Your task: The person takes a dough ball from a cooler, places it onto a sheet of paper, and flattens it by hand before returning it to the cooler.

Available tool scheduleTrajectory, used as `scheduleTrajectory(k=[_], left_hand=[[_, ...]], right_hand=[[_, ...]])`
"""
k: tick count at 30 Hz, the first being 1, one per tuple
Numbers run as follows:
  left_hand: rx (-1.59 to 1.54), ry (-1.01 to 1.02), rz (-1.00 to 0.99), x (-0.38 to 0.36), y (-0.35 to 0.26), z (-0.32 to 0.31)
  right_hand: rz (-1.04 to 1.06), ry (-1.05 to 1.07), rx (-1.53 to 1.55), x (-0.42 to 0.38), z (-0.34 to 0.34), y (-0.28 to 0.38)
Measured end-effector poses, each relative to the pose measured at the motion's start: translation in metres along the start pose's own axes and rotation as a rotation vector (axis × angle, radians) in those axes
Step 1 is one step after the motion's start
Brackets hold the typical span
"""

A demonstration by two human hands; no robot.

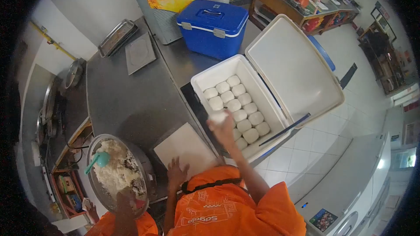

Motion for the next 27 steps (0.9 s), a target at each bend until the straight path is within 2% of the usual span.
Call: scheduleTrajectory(k=[1,3,4,6,8,10,11,12,13,14,15,16,17,18,20,21,22,24,25,26,27], left_hand=[[0.007,-0.006,0.011,0.000,0.019,-0.021],[0.065,0.062,0.127,0.004,0.053,-0.062],[0.064,0.062,0.136,0.003,0.051,-0.060],[0.128,0.092,0.149,0.003,0.043,-0.053],[0.128,0.033,0.136,0.007,0.037,-0.047],[0.130,-0.014,0.147,0.004,0.034,-0.041],[0.137,-0.043,0.122,0.002,0.028,-0.036],[0.145,-0.076,0.095,0.000,0.028,-0.030],[0.145,-0.077,0.118,-0.003,0.036,-0.029],[0.121,-0.065,0.031,-0.002,0.035,-0.032],[0.093,-0.053,-0.057,-0.003,0.033,-0.036],[0.063,-0.041,-0.146,-0.006,0.028,-0.041],[0.055,-0.039,-0.129,-0.010,0.030,-0.042],[0.065,-0.043,-0.130,-0.016,0.027,-0.041],[0.066,-0.053,-0.114,-0.024,0.024,-0.033],[0.064,-0.030,-0.056,-0.025,0.025,-0.031],[0.058,-0.007,0.004,-0.027,0.027,-0.032],[0.069,-0.048,0.029,-0.030,0.027,-0.035],[0.096,-0.079,0.029,-0.030,0.027,-0.035],[0.084,-0.088,0.040,-0.028,0.028,-0.035],[0.067,-0.148,0.073,-0.027,0.029,-0.030]], right_hand=[[-0.042,-0.018,0.214,0.017,0.004,-0.028],[-0.176,-0.102,0.264,0.048,0.013,-0.106],[-0.180,-0.093,0.265,0.058,0.005,-0.123],[-0.573,-0.326,0.057,0.057,0.012,-0.169],[-0.869,-0.305,0.126,0.056,0.002,-0.200],[-0.851,0.074,0.397,0.067,-0.037,-0.297],[-0.763,-0.091,0.568,0.067,-0.043,-0.326],[-0.775,-0.108,0.638,0.068,-0.047,-0.342],[-0.310,0.122,0.019,0.083,-0.031,-0.322],[0.195,0.332,-0.581,0.082,-0.037,-0.289],[0.201,0.351,-0.580,0.078,-0.035,-0.276],[0.116,0.426,-0.614,0.072,-0.028,-0.260],[0.029,0.502,-0.649,0.064,-0.021,-0.248],[0.030,0.522,-0.651,0.057,-0.019,-0.228],[-0.480,0.030,0.250,0.040,-0.003,-0.204],[-0.154,-0.039,0.039,0.035,0.004,-0.153],[-0.147,-0.013,0.036,0.023,0.001,-0.123],[0.436,0.046,-0.348,-0.001,-0.008,-0.023],[0.545,0.178,-0.340,-0.016,-0.024,0.003],[0.558,0.191,-0.338,-0.026,-0.034,0.004],[0.505,0.400,-0.354,-0.038,-0.057,-0.007]])
Point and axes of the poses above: each hand's wrist, its own x-axis towards the middle knuckle, its own z-axis out of the back of the hand, y = z × x, the point moved 8 cm from there along x, towards the middle knuckle, and after that the axes turned 6 degrees about z, right-handed, at the moved point
